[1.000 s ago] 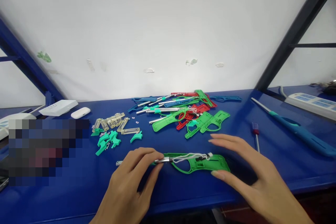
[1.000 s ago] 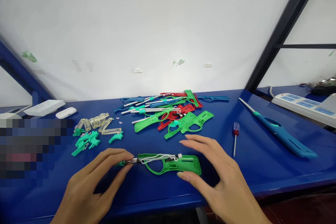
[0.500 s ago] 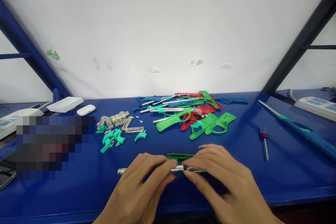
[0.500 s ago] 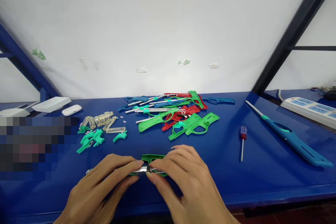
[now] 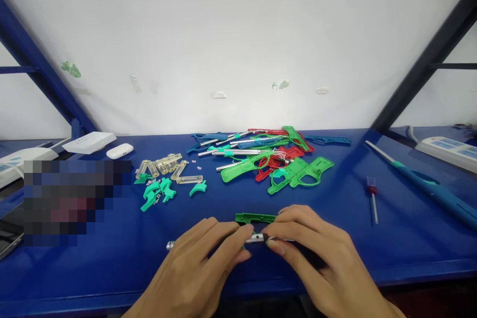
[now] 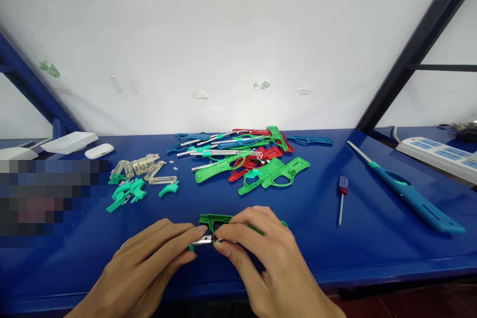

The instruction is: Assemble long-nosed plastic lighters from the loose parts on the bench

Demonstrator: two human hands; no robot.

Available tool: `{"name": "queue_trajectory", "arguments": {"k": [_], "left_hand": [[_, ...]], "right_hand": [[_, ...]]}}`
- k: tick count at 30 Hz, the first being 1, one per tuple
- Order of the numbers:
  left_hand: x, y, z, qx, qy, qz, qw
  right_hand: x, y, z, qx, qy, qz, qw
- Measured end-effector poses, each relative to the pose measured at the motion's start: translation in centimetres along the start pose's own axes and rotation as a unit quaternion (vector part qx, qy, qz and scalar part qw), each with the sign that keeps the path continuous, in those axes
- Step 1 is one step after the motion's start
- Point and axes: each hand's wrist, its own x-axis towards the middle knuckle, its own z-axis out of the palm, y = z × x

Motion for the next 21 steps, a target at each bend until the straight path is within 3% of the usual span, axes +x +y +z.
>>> {"name": "queue_trajectory", "arguments": {"k": [12,21], "left_hand": [[-0.21,-0.18,-0.06,0.017,-0.001,0.011,1.000],[-0.12,-0.13,0.05,0.015,-0.007,0.018,1.000]], "right_hand": [[-0.06,0.18,0.03,-0.075,0.067,-0.086,0.991],[-0.31,0.41,0.17,-0.073,0.058,-0.095,0.991]]}}
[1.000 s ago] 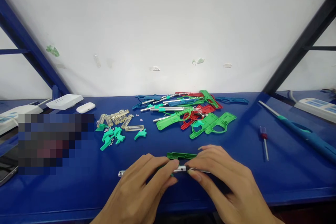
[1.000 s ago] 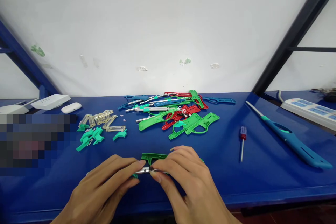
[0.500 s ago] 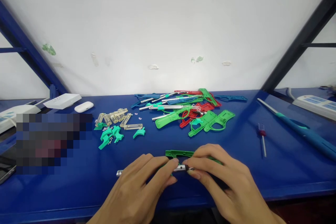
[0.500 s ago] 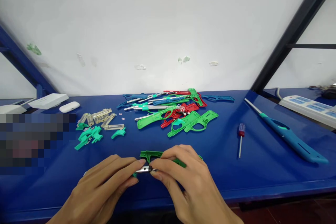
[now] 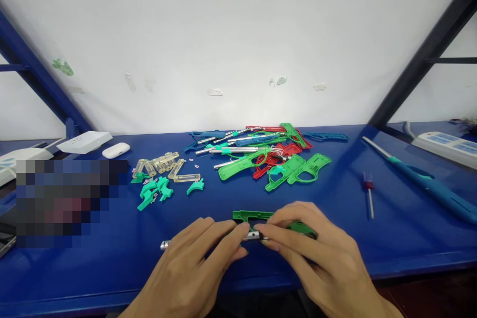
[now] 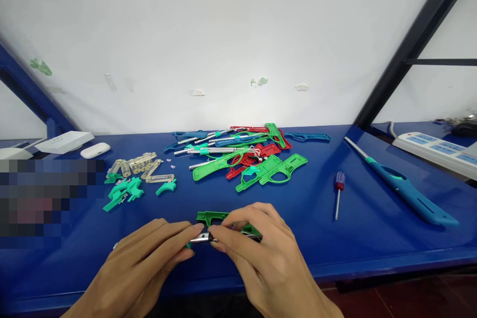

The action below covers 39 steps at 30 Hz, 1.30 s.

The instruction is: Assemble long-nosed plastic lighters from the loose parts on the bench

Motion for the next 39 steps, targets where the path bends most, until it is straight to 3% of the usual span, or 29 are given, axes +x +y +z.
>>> {"name": "queue_trajectory", "arguments": {"k": [8,16,29,39], "left_hand": [[-0.2,0.0,0.2,-0.013,0.001,-0.006,1.000],[0.2,0.0,0.3,-0.002,0.012,-0.003,1.000],[1.0,0.3,0.1,-0.026,-0.003,-0.006,1.000],[-0.5,0.5,0.2,-0.044,-0.086,-0.056,0.994]], "right_hand": [[-0.3,0.3,0.4,0.000,0.004,-0.002,1.000],[0.2,0.0,0.0,0.033,-0.002,0.037,0.999],[-0.2,0.3,0.3,0.045,0.009,0.014,0.999],[-0.4,0.2,0.3,0.038,0.001,0.008,0.999]]}}
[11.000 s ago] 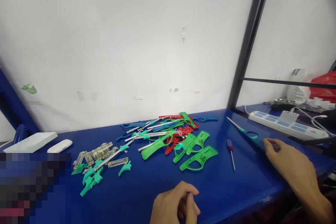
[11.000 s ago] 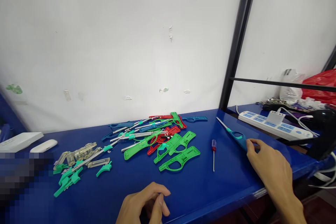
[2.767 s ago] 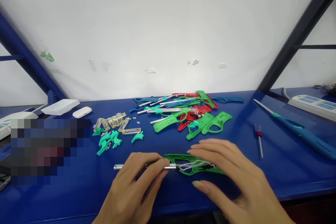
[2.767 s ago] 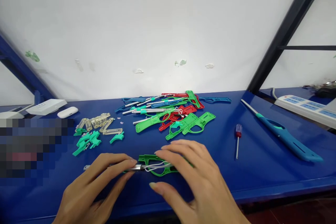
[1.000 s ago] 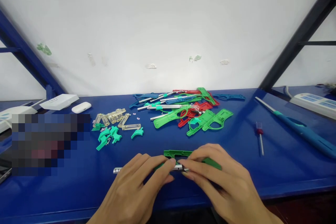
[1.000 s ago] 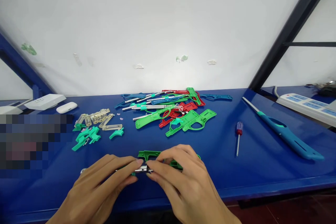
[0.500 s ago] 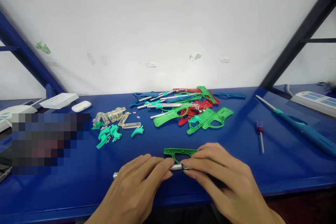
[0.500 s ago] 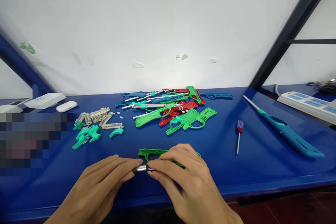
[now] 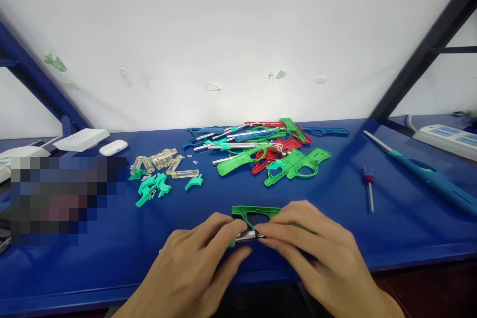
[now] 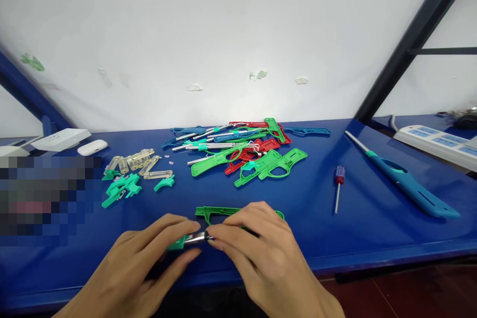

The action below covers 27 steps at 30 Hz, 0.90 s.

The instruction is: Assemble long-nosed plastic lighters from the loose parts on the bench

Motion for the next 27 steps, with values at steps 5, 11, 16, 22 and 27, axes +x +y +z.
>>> {"name": "queue_trajectory", "arguments": {"k": [5,11,16,22,27], "left_hand": [[0.05,-0.06,0.28,-0.005,0.008,0.011,1.000],[0.20,-0.19,0.36,0.021,0.041,0.036,0.998],[0.42,-0.08,0.07,0.020,0.044,0.037,0.998],[0.64,0.22,-0.16,0.029,0.054,0.042,0.997],[0.72,0.31,-0.20,0.025,0.049,0.038,0.998]], "right_hand": [[0.01,0.00,-0.03,-0.006,0.000,-0.003,1.000],[-0.09,0.09,-0.07,-0.014,-0.002,-0.003,1.000],[-0.06,-0.03,-0.11,-0.021,-0.004,-0.007,1.000],[-0.16,0.06,-0.06,-0.037,0.000,-0.025,0.999],[-0.82,0.17,0.16,-0.080,0.000,-0.073,0.994]]}}
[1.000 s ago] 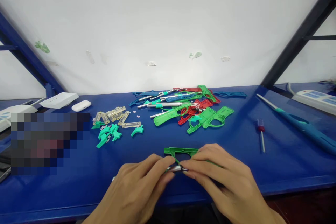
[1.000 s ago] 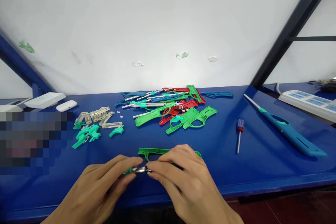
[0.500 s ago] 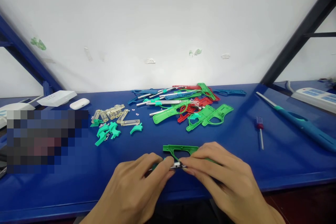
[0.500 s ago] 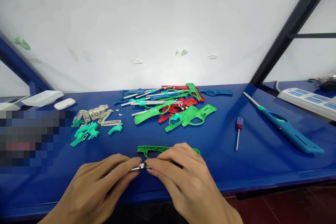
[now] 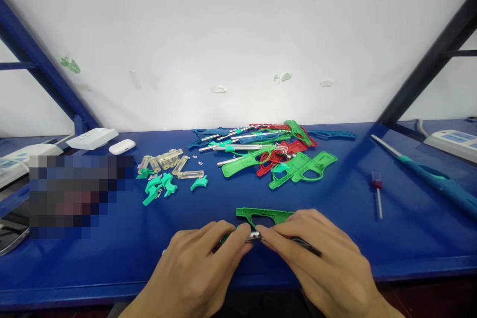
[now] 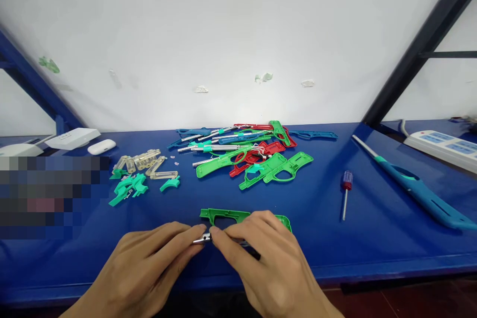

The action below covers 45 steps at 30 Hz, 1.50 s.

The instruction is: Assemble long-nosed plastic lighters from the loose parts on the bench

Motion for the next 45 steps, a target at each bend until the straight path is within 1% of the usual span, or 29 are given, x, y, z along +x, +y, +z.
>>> {"name": "queue_trajectory", "arguments": {"k": [4,11,14,18,21,24,29,31,35,38,41,43,45], "left_hand": [[0.1,0.0,0.0,0.006,-0.007,0.000,1.000],[-0.2,-0.1,0.2,0.005,0.007,-0.001,1.000],[-0.2,-0.1,0.3,0.006,0.012,-0.021,1.000],[-0.2,-0.1,0.2,0.000,0.016,-0.040,0.999],[-0.2,0.0,0.1,-0.015,0.023,-0.054,0.998],[-0.3,-0.1,0.1,-0.031,0.032,-0.061,0.997],[-0.6,-0.4,0.0,-0.034,0.047,-0.052,0.997],[-0.7,-0.5,0.1,-0.031,0.042,-0.045,0.998],[-0.8,-0.8,0.4,-0.029,0.025,-0.057,0.998],[-0.9,-1.1,0.6,-0.018,0.026,-0.057,0.998],[-1.0,-1.3,0.7,-0.019,0.027,-0.060,0.998],[-1.0,-1.3,0.7,-0.027,0.025,-0.068,0.997],[-1.1,-1.3,0.7,-0.035,0.020,-0.074,0.996]], "right_hand": [[-0.5,0.1,0.2,-0.028,-0.030,-0.030,0.999],[0.1,-0.1,0.3,-0.019,-0.007,-0.008,1.000],[0.3,-0.3,0.3,-0.005,-0.012,0.035,0.999],[0.4,-0.4,0.0,0.014,-0.042,0.124,0.991],[0.4,-0.2,-0.2,0.030,-0.037,0.185,0.982],[0.5,0.1,-0.3,0.041,-0.035,0.218,0.975],[0.6,0.2,-0.3,0.059,-0.018,0.216,0.974],[0.6,0.2,-0.3,0.070,0.004,0.209,0.976],[0.6,0.3,-0.2,0.086,0.037,0.191,0.977],[0.5,0.3,-0.2,0.081,0.075,0.201,0.973],[0.4,0.3,-0.5,0.044,0.121,0.218,0.967],[0.3,0.4,-0.9,0.005,0.117,0.219,0.969],[0.2,0.7,-1.5,-0.022,0.095,0.209,0.973]]}}
